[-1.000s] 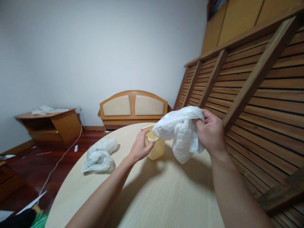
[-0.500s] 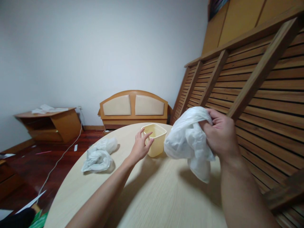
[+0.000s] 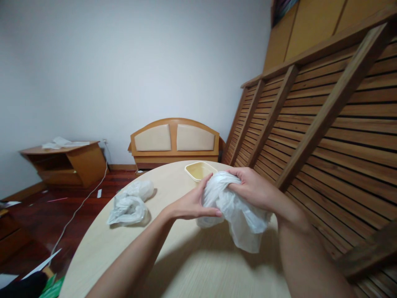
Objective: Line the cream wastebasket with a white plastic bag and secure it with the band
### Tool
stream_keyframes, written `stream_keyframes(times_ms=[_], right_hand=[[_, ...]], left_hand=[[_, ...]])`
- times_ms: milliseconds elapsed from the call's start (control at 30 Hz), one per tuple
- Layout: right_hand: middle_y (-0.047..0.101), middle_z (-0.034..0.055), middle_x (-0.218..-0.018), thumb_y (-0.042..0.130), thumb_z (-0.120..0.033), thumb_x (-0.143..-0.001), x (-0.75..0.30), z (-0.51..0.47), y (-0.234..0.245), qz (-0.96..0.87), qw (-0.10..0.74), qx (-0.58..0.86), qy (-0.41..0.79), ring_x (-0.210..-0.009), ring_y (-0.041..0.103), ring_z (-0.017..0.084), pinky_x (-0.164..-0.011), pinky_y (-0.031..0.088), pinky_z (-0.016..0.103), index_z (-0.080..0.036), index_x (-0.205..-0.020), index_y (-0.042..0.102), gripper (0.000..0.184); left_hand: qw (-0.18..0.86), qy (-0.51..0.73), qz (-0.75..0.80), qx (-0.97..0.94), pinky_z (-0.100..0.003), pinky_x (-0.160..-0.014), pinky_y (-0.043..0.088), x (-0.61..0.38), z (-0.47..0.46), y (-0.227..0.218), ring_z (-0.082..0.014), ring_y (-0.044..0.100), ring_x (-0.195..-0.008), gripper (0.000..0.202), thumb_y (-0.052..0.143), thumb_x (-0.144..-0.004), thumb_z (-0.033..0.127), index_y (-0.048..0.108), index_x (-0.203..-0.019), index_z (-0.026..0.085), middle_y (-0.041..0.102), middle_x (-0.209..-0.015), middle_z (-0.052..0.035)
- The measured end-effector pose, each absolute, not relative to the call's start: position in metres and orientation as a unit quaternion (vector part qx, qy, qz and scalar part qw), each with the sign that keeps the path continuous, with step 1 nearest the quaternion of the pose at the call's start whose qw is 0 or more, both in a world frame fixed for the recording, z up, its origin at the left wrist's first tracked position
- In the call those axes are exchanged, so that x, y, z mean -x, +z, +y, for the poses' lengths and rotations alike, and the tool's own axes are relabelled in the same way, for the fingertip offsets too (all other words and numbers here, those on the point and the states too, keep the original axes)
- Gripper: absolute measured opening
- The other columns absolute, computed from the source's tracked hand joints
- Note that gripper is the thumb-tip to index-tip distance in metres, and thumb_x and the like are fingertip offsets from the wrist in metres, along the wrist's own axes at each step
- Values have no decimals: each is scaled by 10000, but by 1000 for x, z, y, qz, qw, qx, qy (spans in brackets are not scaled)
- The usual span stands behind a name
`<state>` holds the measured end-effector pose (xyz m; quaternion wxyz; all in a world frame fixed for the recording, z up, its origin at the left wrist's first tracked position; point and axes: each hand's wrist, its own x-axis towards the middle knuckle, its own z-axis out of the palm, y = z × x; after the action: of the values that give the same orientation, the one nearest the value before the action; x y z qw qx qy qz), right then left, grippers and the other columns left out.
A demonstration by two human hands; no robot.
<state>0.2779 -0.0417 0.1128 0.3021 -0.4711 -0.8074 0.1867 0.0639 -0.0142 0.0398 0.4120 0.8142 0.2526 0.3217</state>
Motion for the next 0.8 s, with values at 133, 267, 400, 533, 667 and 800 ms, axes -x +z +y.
stream_keyframes(times_ms=[133, 267, 400, 533, 667, 800], right_hand=[[732, 41, -882, 502, -167, -740, -276, -39, 111, -819, 291, 453, 198, -771, 656, 184, -637, 452, 236, -158, -908, 696, 256], [737, 48, -957, 540, -193, -767, -283, -34, 107, -832, 262, 443, 206, -859, 669, 206, -735, 478, 261, -166, -959, 702, 253], [736, 46, -1009, 611, -275, -784, -293, -30, 104, -838, 209, 452, 222, -910, 668, 221, -772, 483, 272, -180, -1032, 700, 280], [736, 31, -931, 654, -292, -760, -298, -27, 99, -846, 131, 456, 243, -864, 662, 212, -697, 462, 243, -179, -975, 712, 250], [731, 15, -826, 673, -251, -708, -302, -14, 84, -819, 67, 504, 266, -772, 656, 192, -612, 421, 229, -185, -888, 732, 200], [742, 16, -786, 692, -187, -655, -314, 5, 62, -775, 18, 588, 230, -731, 677, 193, -582, 424, 231, -205, -871, 758, 226]], left_hand=[[419, 319, 241, -816, -480, -1161, 325, -66, -11, 38, -318, 439, -1364, 985, 831, -694, 314, 286, -1505, 189, 421, -1514, -151], [406, 244, 270, -838, -397, -995, 464, -57, -8, 47, -269, 586, -1126, 657, 677, -735, 161, 471, -1360, 157, 617, -1278, -94], [392, 136, 313, -854, -271, -761, 478, -38, -8, 59, -195, 605, -867, 381, 581, -720, 132, 610, -1100, 133, 672, -987, -22], [387, 66, 329, -859, -216, -609, 410, -24, -5, 63, -146, 573, -724, 294, 555, -728, 155, 650, -1005, 134, 649, -823, 18], [336, 69, 352, -871, -254, -810, 481, -23, 1, 55, -202, 643, -970, 457, 604, -734, 173, 640, -1189, 155, 706, -1127, -51], [279, 77, 417, -862, -316, -913, 499, -30, 1, 47, -245, 666, -1068, 582, 650, -802, 341, 564, -1342, 141, 667, -1282, -143]])
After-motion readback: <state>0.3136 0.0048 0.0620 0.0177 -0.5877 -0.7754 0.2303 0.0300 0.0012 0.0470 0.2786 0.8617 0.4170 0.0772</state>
